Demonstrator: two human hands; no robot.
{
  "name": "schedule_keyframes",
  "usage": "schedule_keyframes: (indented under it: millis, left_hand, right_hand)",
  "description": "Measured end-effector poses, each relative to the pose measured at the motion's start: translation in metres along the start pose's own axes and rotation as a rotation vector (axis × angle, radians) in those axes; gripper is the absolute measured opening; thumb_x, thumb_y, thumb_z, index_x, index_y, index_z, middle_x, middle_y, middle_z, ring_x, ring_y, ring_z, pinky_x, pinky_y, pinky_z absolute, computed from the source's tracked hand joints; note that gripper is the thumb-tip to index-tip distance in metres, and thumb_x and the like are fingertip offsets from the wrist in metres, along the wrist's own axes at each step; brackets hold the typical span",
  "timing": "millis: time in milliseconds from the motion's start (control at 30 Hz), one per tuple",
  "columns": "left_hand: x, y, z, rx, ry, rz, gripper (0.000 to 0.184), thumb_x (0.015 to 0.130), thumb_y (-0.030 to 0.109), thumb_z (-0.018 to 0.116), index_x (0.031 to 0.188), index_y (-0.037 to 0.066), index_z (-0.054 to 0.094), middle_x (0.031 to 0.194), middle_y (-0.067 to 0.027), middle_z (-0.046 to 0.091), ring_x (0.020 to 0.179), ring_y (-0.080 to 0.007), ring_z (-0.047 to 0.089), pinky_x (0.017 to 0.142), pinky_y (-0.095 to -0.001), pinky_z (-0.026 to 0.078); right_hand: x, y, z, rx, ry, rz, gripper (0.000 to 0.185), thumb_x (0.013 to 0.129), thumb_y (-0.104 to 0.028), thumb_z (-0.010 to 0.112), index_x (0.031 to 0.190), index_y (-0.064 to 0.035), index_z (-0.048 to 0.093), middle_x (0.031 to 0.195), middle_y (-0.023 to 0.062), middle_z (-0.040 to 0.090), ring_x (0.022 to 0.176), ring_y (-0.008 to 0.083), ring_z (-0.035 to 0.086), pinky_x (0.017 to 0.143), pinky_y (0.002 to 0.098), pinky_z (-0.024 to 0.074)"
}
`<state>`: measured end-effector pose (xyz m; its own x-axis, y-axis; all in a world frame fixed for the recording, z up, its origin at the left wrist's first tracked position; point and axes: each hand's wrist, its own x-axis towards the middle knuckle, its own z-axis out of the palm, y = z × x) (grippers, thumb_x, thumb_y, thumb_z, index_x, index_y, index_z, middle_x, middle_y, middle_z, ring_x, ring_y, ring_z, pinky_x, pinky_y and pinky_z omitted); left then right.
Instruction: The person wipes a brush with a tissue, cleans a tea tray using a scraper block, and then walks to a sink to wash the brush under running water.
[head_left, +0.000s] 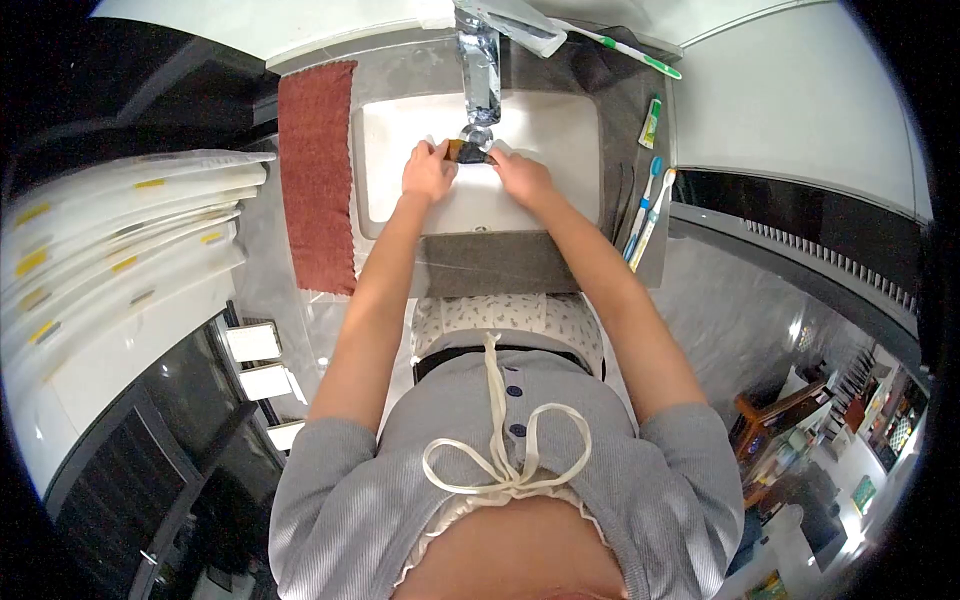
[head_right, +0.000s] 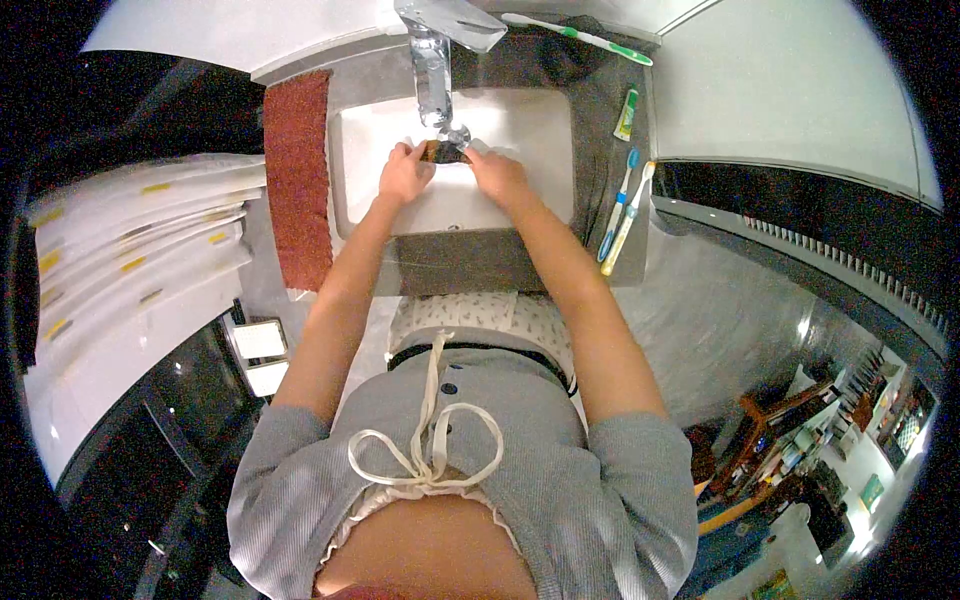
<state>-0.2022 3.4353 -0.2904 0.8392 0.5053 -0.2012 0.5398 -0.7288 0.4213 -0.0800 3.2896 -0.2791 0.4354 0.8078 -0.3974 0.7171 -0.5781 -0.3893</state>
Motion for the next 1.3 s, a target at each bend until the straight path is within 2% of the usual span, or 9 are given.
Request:
schedule_keyframes:
  millis: [133,333,600,800,933,1033,1133,1300]
  left_hand:
    - [-0.003,0.0,-0.001,-0.038,-0.017,-0.074,0.05,0.07,0.024,0.056,0.116,0.01,0.045,0.098,-0.0176,0.044,0.094,-0.0299,0.044,0.083,-0.0349,0.037]
    - [-0.008,-0.009,0.003,-0.075,0.0,-0.044,0.048,0.07,0.02,0.054,0.116,0.011,0.046,0.102,-0.0197,0.044,0.096,-0.0313,0.042,0.085,-0.037,0.036]
    - [-0.007,-0.017,0.011,-0.1,0.03,0.004,0.045,0.068,0.019,0.054,0.111,0.008,0.049,0.096,-0.021,0.047,0.091,-0.0336,0.045,0.083,-0.0388,0.037]
    - [-0.006,-0.018,0.011,-0.115,-0.003,-0.002,0.042,0.068,0.019,0.054,0.109,0.007,0.051,0.095,-0.0207,0.048,0.089,-0.0334,0.046,0.082,-0.0381,0.038]
    - [-0.007,-0.011,0.004,-0.164,0.007,-0.023,0.044,0.068,0.018,0.055,0.11,0.006,0.05,0.096,-0.0207,0.047,0.088,-0.0332,0.046,0.081,-0.038,0.038]
    - [-0.003,-0.01,0.008,-0.223,0.078,-0.116,0.043,0.07,0.018,0.052,0.113,0.013,0.047,0.105,-0.0164,0.044,0.098,-0.0311,0.043,0.085,-0.0364,0.037]
    - [0.005,-0.01,0.01,-0.161,0.103,-0.107,0.045,0.07,0.019,0.053,0.114,0.016,0.047,0.104,-0.015,0.043,0.096,-0.03,0.044,0.083,-0.0354,0.038]
    - [0.014,0.004,0.003,-0.157,0.022,-0.264,0.047,0.067,0.022,0.057,0.113,0.022,0.048,0.104,-0.0111,0.042,0.099,-0.0266,0.04,0.084,-0.0361,0.036]
  right_hand:
    - [-0.003,-0.004,-0.002,-0.04,0.034,0.007,0.029,0.084,-0.029,0.037,0.111,-0.0198,0.041,0.086,0.0135,0.056,0.078,0.0305,0.056,0.066,0.0431,0.0445]
    - [0.0,-0.005,0.003,-0.051,0.058,0.055,0.029,0.084,-0.031,0.036,0.111,-0.0202,0.041,0.083,0.013,0.057,0.076,0.0306,0.057,0.065,0.0431,0.0446]
    - [0.003,-0.001,0.002,0.034,0.035,0.072,0.029,0.084,-0.03,0.038,0.11,-0.0189,0.04,0.086,0.0146,0.058,0.078,0.0314,0.057,0.065,0.043,0.0445]
    - [0.003,-0.001,0.003,0.085,0.1,0.104,0.02,0.083,-0.026,0.04,0.101,-0.016,0.039,0.076,0.0131,0.057,0.071,0.0323,0.055,0.059,0.0436,0.0422]
    - [0.006,0.006,0.005,0.143,0.1,0.122,0.025,0.083,-0.027,0.041,0.105,-0.0169,0.04,0.077,0.0145,0.058,0.072,0.0331,0.056,0.063,0.044,0.0433]
    - [0.003,0.008,0.0,0.144,0.055,0.077,0.024,0.083,-0.027,0.041,0.105,-0.0172,0.041,0.08,0.014,0.057,0.075,0.0325,0.056,0.063,0.0437,0.0434]
    - [-0.002,0.007,0.0,0.137,0.055,0.011,0.024,0.083,-0.028,0.041,0.104,-0.0178,0.041,0.085,0.0129,0.056,0.079,0.0316,0.055,0.064,0.043,0.0439]
    - [-0.005,0.005,-0.004,0.127,0.079,0.001,0.024,0.083,-0.028,0.041,0.105,-0.0199,0.042,0.09,0.011,0.055,0.082,0.0309,0.055,0.067,0.0423,0.0445]
